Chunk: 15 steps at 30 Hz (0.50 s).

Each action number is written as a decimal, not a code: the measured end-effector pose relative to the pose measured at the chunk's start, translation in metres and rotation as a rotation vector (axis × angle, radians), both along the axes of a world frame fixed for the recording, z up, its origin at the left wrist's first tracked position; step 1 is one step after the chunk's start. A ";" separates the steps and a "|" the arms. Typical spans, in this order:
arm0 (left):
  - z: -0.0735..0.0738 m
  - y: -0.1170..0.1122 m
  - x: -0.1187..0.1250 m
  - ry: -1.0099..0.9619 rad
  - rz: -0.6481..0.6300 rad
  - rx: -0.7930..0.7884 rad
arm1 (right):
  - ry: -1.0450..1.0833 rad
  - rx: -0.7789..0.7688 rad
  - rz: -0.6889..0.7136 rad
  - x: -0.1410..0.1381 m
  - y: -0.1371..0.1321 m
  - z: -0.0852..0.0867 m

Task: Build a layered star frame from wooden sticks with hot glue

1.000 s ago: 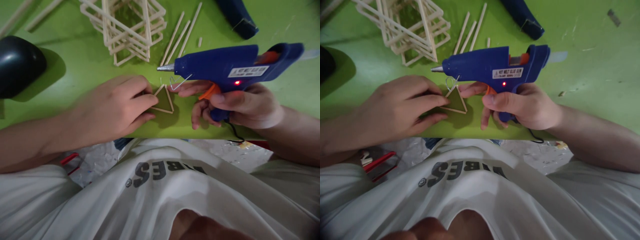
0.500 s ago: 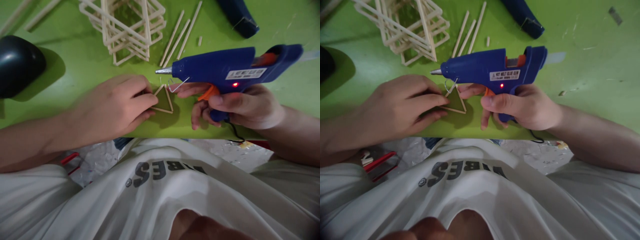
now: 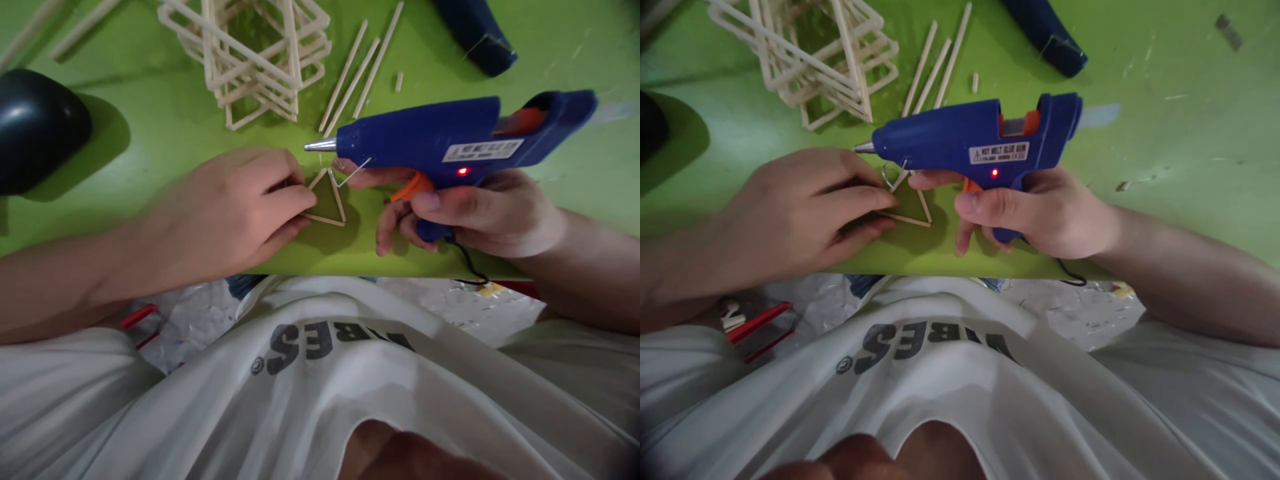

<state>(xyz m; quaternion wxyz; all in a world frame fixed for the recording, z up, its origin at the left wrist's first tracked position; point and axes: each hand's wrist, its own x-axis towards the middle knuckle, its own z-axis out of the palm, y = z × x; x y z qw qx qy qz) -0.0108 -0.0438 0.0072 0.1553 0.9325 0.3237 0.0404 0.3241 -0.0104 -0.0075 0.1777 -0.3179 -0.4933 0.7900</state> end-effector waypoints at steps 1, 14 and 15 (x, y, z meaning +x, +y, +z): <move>0.000 0.000 0.000 0.004 0.003 0.001 | -0.006 -0.002 0.012 -0.001 0.001 0.001; 0.002 -0.001 0.003 0.084 0.029 -0.005 | -0.092 -0.035 0.048 -0.009 0.008 0.008; 0.004 -0.004 0.004 0.087 0.039 0.016 | -0.099 -0.063 0.005 -0.009 0.006 0.009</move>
